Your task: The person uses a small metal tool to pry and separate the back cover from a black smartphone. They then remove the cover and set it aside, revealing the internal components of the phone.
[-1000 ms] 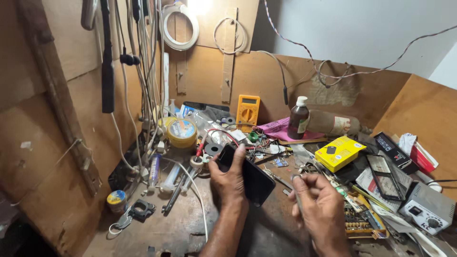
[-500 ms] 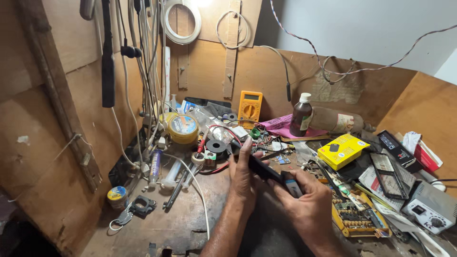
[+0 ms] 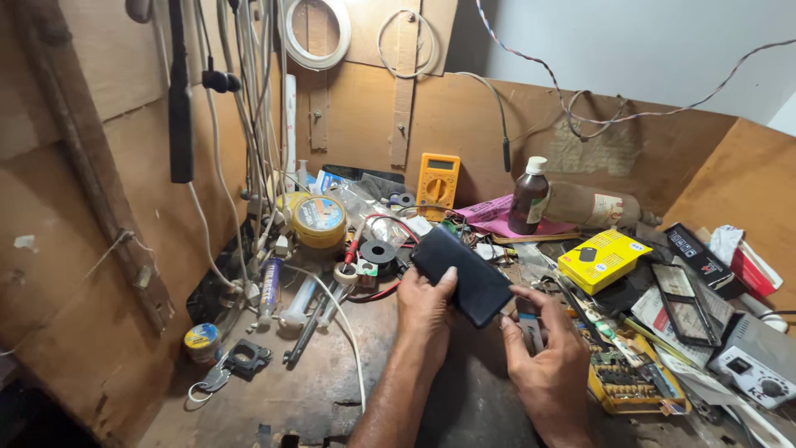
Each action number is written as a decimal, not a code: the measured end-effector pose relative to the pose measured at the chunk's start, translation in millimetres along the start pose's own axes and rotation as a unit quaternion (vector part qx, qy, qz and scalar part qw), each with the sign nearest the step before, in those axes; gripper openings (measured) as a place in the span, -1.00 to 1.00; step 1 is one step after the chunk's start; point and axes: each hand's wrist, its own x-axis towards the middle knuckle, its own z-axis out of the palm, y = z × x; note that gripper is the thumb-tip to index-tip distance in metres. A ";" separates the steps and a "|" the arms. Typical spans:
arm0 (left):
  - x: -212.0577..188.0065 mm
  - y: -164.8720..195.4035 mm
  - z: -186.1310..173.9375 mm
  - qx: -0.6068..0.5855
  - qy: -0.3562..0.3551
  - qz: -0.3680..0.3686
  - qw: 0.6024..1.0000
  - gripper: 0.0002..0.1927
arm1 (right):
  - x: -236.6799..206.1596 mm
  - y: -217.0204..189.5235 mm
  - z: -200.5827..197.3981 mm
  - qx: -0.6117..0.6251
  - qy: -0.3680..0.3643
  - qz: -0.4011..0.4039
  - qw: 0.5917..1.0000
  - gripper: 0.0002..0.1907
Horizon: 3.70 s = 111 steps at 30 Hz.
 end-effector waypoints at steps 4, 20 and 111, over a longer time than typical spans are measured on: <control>-3.9 10.7 3.6 -0.084 -0.022 -0.052 0.995 -0.65 | -2.0 3.6 5.2 0.121 -0.003 0.118 0.986 -0.72; -4.9 24.0 9.0 -0.069 0.034 -0.135 0.988 -0.50 | 11.5 -29.0 4.0 0.247 -0.099 0.257 0.929 -0.74; -9.9 10.7 17.4 0.371 0.081 0.034 0.924 -0.12 | 21.2 -23.7 -12.0 0.323 -0.232 0.367 0.841 -0.84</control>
